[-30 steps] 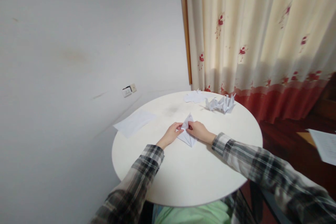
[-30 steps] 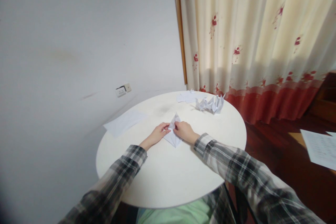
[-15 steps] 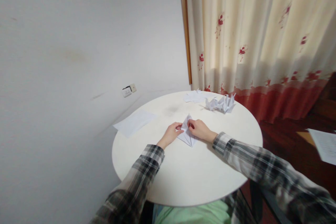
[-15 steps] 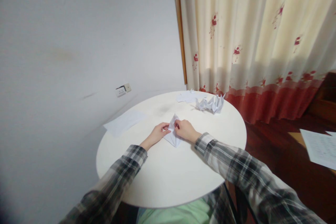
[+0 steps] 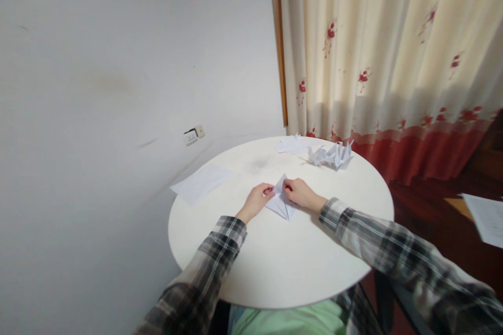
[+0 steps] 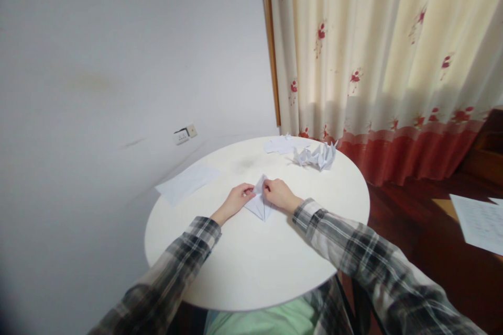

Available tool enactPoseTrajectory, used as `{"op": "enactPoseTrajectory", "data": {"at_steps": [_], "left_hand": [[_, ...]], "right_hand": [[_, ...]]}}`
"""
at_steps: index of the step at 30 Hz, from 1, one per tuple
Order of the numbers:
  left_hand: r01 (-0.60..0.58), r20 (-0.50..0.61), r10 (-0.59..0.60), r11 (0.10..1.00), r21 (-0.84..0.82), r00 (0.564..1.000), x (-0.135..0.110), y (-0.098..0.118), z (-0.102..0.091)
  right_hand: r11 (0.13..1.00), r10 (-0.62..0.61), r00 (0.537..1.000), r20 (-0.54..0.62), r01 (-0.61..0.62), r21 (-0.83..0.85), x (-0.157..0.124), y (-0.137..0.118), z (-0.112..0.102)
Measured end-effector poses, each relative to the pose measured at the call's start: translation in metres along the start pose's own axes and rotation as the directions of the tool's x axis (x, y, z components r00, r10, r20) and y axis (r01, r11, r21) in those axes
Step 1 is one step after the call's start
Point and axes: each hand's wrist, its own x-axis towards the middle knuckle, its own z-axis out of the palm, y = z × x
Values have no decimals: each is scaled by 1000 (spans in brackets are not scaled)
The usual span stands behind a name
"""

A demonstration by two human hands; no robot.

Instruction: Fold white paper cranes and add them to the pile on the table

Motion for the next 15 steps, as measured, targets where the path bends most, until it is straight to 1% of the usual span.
{"op": "enactPoseTrajectory", "data": {"at_steps": [10, 15], "left_hand": [[-23, -13, 23, 1000, 4, 1000, 0, -3, 1], [-32, -6, 32, 999, 21, 999, 1, -5, 1]], "right_hand": [[1000, 16, 1000, 13, -16, 1, -4, -6, -3], [999, -6, 1000, -26, 5, -37, -5, -6, -1]]}}
